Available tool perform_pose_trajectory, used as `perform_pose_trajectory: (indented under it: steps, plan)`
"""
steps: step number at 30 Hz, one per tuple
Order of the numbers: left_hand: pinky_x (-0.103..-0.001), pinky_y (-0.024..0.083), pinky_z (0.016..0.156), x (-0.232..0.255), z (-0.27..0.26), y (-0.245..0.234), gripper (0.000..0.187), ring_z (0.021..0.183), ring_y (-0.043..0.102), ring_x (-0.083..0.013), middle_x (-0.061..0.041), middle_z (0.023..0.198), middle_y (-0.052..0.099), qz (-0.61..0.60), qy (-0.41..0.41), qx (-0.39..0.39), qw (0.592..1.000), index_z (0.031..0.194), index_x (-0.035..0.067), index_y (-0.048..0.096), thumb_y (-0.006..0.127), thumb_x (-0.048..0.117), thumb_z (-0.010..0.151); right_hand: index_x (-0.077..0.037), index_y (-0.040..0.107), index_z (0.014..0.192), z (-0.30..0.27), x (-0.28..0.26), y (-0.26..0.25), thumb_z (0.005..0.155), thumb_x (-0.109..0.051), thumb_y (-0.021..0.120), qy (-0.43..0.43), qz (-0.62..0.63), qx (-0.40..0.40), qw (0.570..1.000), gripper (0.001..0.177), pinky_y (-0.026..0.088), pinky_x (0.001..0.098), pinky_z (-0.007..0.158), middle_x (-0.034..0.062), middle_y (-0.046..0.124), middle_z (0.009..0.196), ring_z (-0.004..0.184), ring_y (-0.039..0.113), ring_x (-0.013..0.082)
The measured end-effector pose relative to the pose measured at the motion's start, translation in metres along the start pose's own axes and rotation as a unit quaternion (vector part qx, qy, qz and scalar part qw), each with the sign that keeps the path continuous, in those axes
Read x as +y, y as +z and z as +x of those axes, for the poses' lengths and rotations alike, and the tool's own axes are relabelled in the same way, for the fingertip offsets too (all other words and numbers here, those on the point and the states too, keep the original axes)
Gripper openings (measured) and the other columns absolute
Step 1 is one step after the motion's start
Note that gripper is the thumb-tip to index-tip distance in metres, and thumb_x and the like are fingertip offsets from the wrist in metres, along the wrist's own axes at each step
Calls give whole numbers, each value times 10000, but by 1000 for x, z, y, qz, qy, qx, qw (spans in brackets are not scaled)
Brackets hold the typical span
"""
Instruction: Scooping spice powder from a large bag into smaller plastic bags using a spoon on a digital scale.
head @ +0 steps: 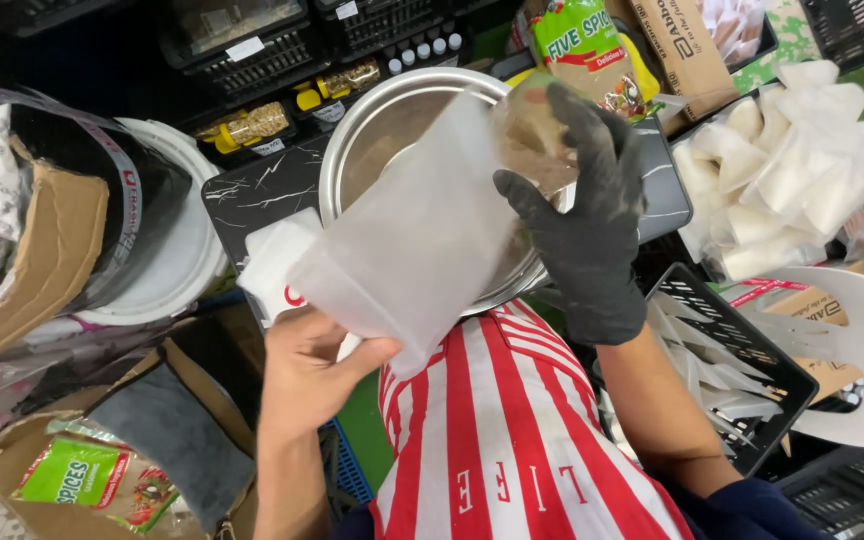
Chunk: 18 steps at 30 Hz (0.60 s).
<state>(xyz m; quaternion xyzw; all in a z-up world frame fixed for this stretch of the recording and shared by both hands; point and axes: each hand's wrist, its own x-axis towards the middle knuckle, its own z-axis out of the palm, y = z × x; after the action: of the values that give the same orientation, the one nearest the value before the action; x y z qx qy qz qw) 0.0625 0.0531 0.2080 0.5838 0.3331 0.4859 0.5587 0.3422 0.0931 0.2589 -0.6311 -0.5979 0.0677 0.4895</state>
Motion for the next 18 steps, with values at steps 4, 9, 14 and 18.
perform_pose_trajectory:
  steps: [4, 9, 14, 18]
  plan:
    - [-354, 592, 606, 50, 33, 57, 166, 594, 653, -154, -63, 630, 671, 151, 21, 18, 988, 789, 28, 747, 909, 63, 788, -83, 718, 1113, -18, -42, -19, 897, -197, 864, -28, 3, -47, 999, 285, 583, 393, 887, 106, 708, 956, 921, 750, 358]
    - [-330, 463, 535, 22, 37, 82, 407, 541, 528, -253, -45, 577, 456, 252, 72, -14, 965, 656, 72, 486, 853, 3, 818, -32, 733, 837, -42, -17, -23, 830, -97, 861, -6, 160, -255, 954, 144, 628, 437, 631, 146, 729, 724, 650, 733, 402]
    - [-336, 513, 573, 40, 51, 72, 285, 599, 593, -245, -72, 618, 557, 222, 61, -94, 969, 742, 61, 564, 782, 75, 926, -42, 620, 675, -12, -11, -36, 876, -63, 801, -19, 190, -330, 924, 272, 559, 390, 546, 141, 628, 576, 529, 672, 382]
    - [-325, 506, 560, 17, 55, 81, 285, 597, 581, -252, -45, 618, 485, 282, 124, -85, 947, 736, 75, 549, 636, -11, 994, -41, 593, 676, -20, 14, -13, 913, -136, 811, -133, 98, -301, 939, 336, 555, 456, 510, 152, 597, 561, 553, 654, 417]
